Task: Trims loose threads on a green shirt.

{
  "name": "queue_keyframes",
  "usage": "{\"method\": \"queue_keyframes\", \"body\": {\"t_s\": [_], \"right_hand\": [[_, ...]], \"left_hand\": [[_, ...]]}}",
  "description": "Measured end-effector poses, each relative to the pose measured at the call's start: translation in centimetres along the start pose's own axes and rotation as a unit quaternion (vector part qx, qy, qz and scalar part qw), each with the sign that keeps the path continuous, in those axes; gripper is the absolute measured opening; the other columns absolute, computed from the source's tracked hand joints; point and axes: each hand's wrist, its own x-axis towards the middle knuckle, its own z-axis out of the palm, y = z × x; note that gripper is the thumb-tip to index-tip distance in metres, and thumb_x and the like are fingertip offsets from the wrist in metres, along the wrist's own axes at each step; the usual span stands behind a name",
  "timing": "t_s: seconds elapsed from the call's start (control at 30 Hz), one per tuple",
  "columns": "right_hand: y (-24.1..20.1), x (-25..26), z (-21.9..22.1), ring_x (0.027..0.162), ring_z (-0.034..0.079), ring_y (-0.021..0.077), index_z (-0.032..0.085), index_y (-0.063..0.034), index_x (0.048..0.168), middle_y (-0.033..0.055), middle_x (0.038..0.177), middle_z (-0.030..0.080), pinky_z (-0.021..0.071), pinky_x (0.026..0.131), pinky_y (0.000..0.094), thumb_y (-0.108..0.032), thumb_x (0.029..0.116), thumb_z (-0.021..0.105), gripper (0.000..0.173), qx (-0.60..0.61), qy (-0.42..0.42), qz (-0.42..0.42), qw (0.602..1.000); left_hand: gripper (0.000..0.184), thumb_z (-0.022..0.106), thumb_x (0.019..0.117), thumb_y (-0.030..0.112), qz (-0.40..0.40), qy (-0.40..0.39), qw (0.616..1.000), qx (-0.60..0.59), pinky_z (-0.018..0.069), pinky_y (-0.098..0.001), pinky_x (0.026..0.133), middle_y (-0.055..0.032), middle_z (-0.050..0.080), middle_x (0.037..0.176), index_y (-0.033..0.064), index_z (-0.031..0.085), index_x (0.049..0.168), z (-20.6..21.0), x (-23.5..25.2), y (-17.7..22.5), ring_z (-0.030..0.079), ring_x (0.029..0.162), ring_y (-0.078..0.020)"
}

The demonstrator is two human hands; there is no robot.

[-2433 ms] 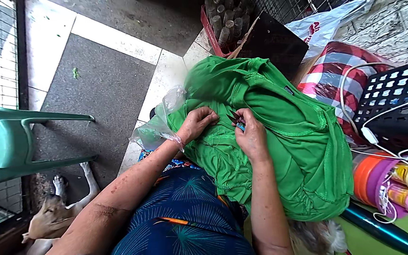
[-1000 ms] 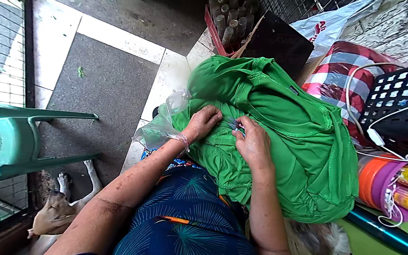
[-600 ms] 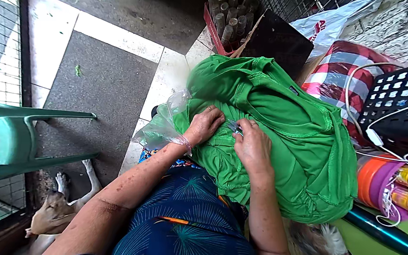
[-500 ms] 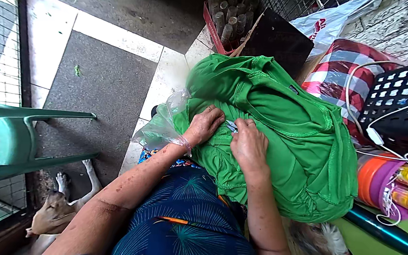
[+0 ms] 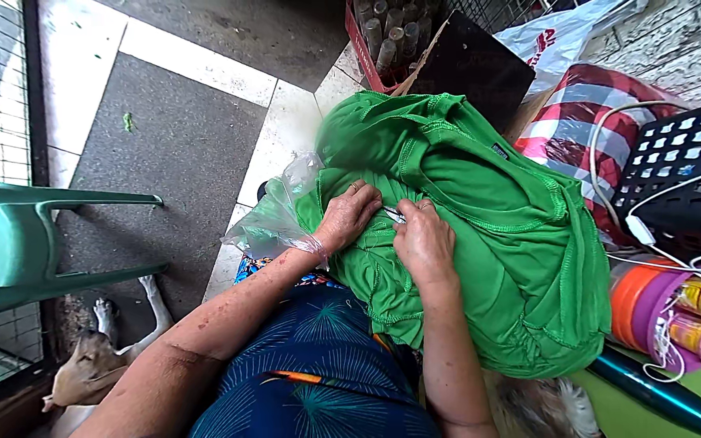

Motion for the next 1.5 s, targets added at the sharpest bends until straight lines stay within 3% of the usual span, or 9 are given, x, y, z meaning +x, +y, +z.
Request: {"method": "queue_keyframes", "body": {"t_s": [0.33,0.5,0.93,1.0,1.07,1.2,1.27,1.37,1.5], "right_hand": [[-0.1,0.1,0.4,0.095,0.068,0.0438,0.069,-0.0036,0.123,0.0271,0.118,0.064,0.0525,0.074,0.0578,-0.007,0.0985,0.064,0.025,-0.028,0.008,-0.008,1.000],[0.4,0.4,-0.2,0.099,0.067,0.0455,0.067,-0.0029,0.123,0.0274,0.120,0.063,0.0519,0.078,0.0611,-0.009,0.0993,0.064,0.025,0.010,-0.018,-0.006,1.000],[-0.4,0.9,-0.2,0.097,0.068,0.0459,0.070,-0.0080,0.121,0.0292,0.117,0.065,0.0522,0.073,0.0587,-0.006,0.0978,0.064,0.024,-0.033,-0.031,-0.038,0.998],[0.1,0.9,-0.1,0.098,0.067,0.0458,0.070,-0.0073,0.121,0.0285,0.115,0.065,0.0520,0.074,0.0598,-0.006,0.0984,0.064,0.023,-0.004,-0.018,-0.042,0.999],[0.8,1.1,0.0,0.100,0.068,0.0461,0.067,-0.0033,0.122,0.0279,0.114,0.066,0.0524,0.077,0.0624,-0.009,0.1011,0.062,0.023,0.056,0.001,-0.035,0.998],[2.4,1.3,0.2,0.102,0.067,0.0417,0.057,0.0036,0.132,0.0268,0.113,0.067,0.0521,0.087,0.0589,-0.013,0.1031,0.061,0.034,0.196,0.039,-0.017,0.980],[2.7,1.2,0.6,0.103,0.066,0.0379,0.056,0.0030,0.132,0.0254,0.116,0.066,0.0524,0.087,0.0547,-0.011,0.1017,0.062,0.034,0.234,0.074,-0.025,0.969],[2.8,1.1,1.0,0.107,0.064,0.0362,0.058,0.0037,0.129,0.0254,0.120,0.064,0.0522,0.089,0.0519,-0.008,0.0987,0.064,0.033,0.248,0.115,-0.032,0.962],[2.5,1.2,0.9,0.105,0.065,0.0374,0.058,0.0035,0.130,0.0253,0.120,0.065,0.0519,0.088,0.0533,-0.014,0.0981,0.068,0.038,0.236,0.099,-0.014,0.967]], "left_hand": [[0.021,0.053,0.1029,0.012,-0.014,-0.002,1.000,-0.020,0.0521,-0.0391,0.071,-0.0177,0.063,0.092,-0.0029,0.067,0.098,0.0,-0.1,-0.3,0.065,0.081,-0.0269],[0.022,0.051,0.1047,0.012,-0.086,-0.028,0.992,-0.088,0.0528,-0.0404,0.081,-0.0155,0.065,0.098,-0.0036,0.066,0.103,-0.6,0.0,-0.5,0.065,0.086,-0.0216],[0.024,0.049,0.1064,0.015,-0.107,-0.020,0.981,-0.159,0.0505,-0.0251,0.079,-0.0068,0.062,0.091,-0.0029,0.064,0.103,-0.1,-0.1,-1.3,0.059,0.081,-0.0073],[0.022,0.046,0.1078,0.015,-0.156,-0.025,0.964,-0.212,0.0488,-0.0196,0.074,0.0003,0.060,0.083,-0.0014,0.060,0.104,-0.8,0.2,-0.7,0.057,0.075,-0.0011],[0.020,0.045,0.1075,0.014,-0.209,-0.029,0.937,-0.280,0.0525,-0.0212,0.075,0.0029,0.060,0.082,0.0006,0.058,0.104,-2.5,0.5,0.1,0.060,0.074,-0.0008],[0.021,0.040,0.1044,0.019,-0.193,-0.077,0.921,-0.330,0.0548,-0.0239,0.079,0.0097,0.061,0.084,0.0130,0.058,0.096,-7.5,-0.9,0.4,0.062,0.079,-0.0010],[0.028,0.037,0.1036,0.022,-0.174,-0.138,0.931,-0.291,0.0526,-0.0227,0.074,0.0100,0.062,0.079,0.0161,0.060,0.088,-10.0,-2.7,0.7,0.060,0.076,-0.0009],[0.034,0.041,0.1040,0.021,-0.157,-0.223,0.956,-0.109,0.0539,-0.0272,0.071,0.0003,0.062,0.075,0.0031,0.064,0.086,-12.7,-6.0,1.2,0.061,0.072,-0.0060],[0.042,0.042,0.1038,0.022,-0.179,-0.190,0.964,0.041,0.0492,-0.0413,0.067,-0.0105,0.059,0.071,-0.0041,0.065,0.081,-13.2,-10.1,-0.2,0.060,0.069,-0.0197]]}}
